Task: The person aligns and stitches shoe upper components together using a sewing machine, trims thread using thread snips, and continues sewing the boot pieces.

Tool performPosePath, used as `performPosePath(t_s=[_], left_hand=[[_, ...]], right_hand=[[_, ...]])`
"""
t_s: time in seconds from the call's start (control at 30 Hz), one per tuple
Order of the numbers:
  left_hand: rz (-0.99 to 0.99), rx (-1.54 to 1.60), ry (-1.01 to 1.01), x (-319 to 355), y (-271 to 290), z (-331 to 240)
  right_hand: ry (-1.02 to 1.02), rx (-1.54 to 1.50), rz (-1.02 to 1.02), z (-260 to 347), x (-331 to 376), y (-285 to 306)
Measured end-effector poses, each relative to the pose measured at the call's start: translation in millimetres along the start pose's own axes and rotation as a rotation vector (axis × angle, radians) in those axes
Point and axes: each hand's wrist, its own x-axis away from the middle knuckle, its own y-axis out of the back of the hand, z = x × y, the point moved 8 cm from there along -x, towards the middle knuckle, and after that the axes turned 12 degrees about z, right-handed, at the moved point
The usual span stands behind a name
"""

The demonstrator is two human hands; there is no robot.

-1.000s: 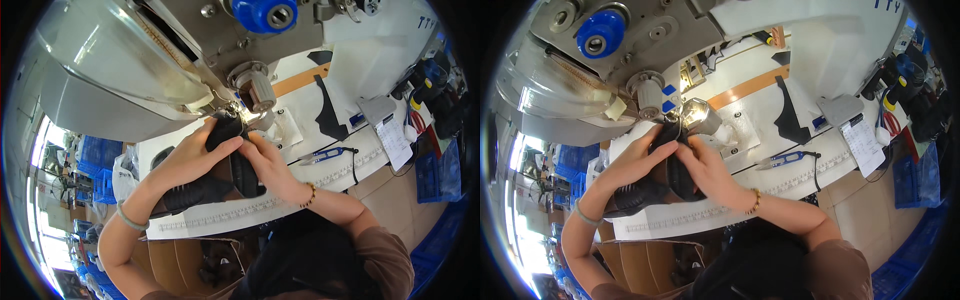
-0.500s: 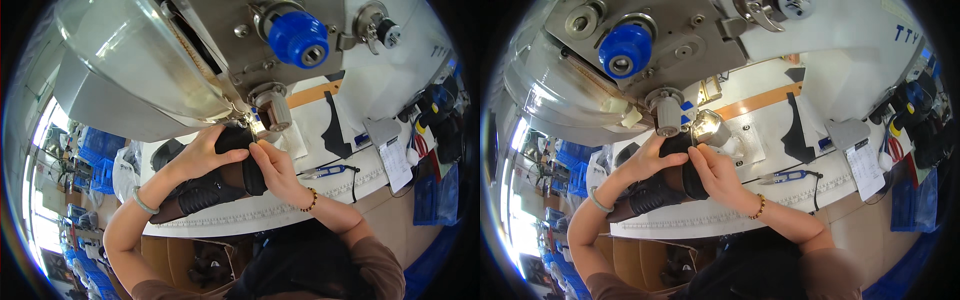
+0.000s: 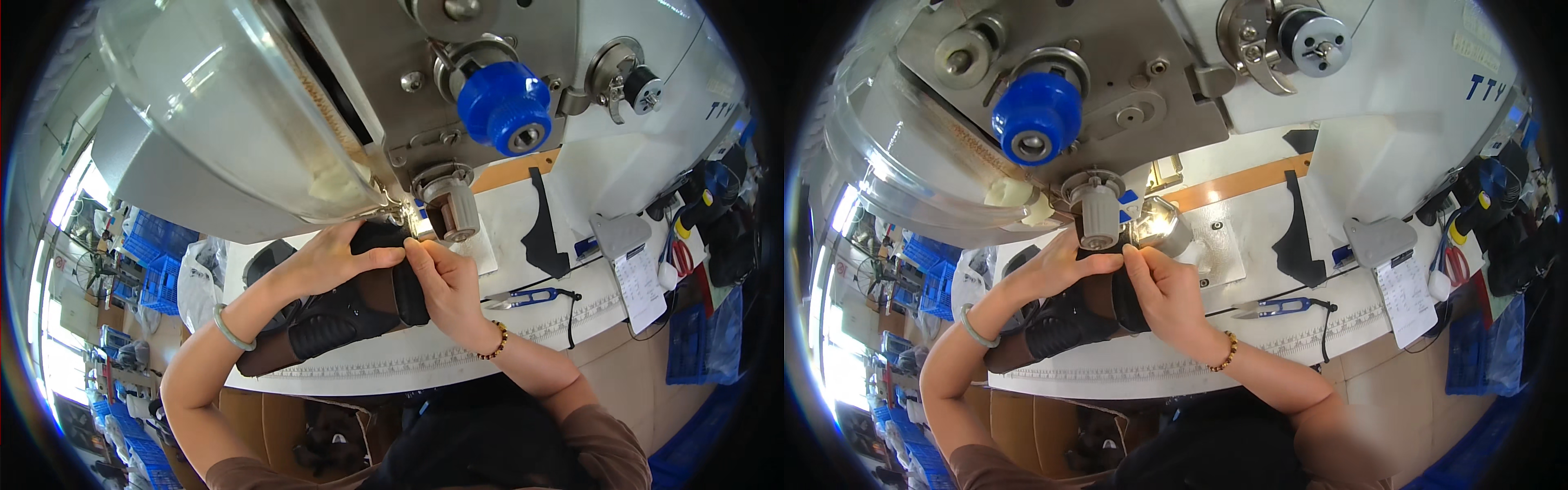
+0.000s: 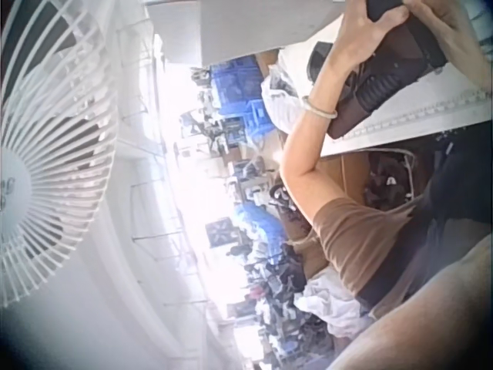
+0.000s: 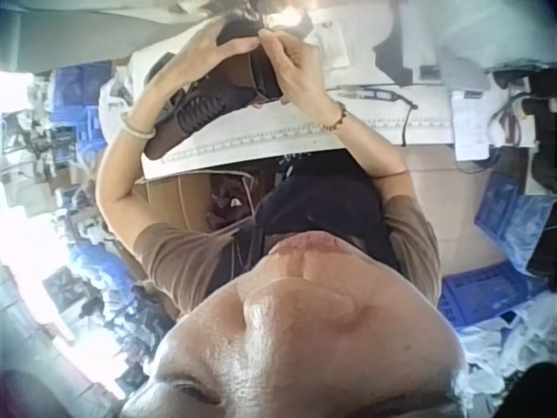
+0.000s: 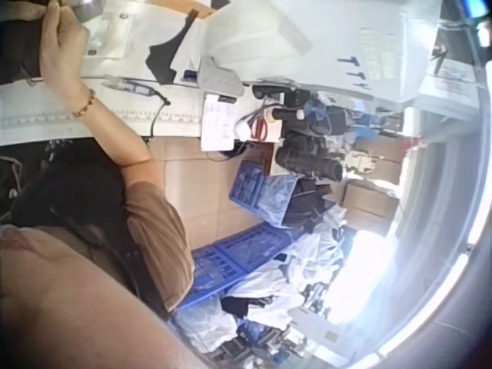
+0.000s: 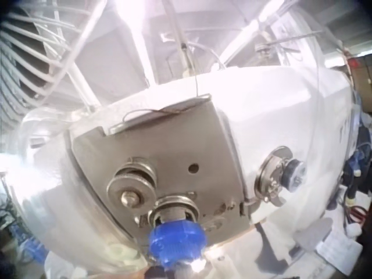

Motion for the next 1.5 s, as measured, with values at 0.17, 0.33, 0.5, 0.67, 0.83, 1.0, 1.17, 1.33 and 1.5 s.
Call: performPosePath(t_s=[0.17, 0.33, 0.5, 0.67, 0.83, 1.0, 1.17, 1.33, 1.5], left_hand=[[-0.073, -0.027, -0.074, -4, 1, -3], [-0.007, 0.005, 0.008, -4, 4, 1], [0.014, 0.033, 0.148, -1, 5, -3], [0.000, 0.016, 0.179, -1, 5, -1], [-0.005, -0.078, 0.094, -1, 5, -6], [0.000, -0.015, 0.125, -6, 4, 11], [-0.014, 0.034, 0.104, -2, 4, 6], [0.188, 0.155, 0.007, 2, 2, 7], [0.042, 0.272, 0.049, 9, -4, 10]], right_hand=[[-0.008, -0.027, -0.034, -8, -3, 5], [-0.060, -0.026, -0.015, -4, -4, 6], [0.049, 0.066, 0.185, 0, 23, -6], [0.055, 0.114, 0.260, -2, 24, -12], [0.023, 0.094, 0.276, -2, 23, -12], [-0.050, 0.001, 0.319, -4, 20, -12], [0.064, -0.050, 0.324, -4, 25, -12], [-0.090, -0.066, 0.439, -9, 29, -8], [-0.204, -0.311, 0.462, -11, 33, -6]])
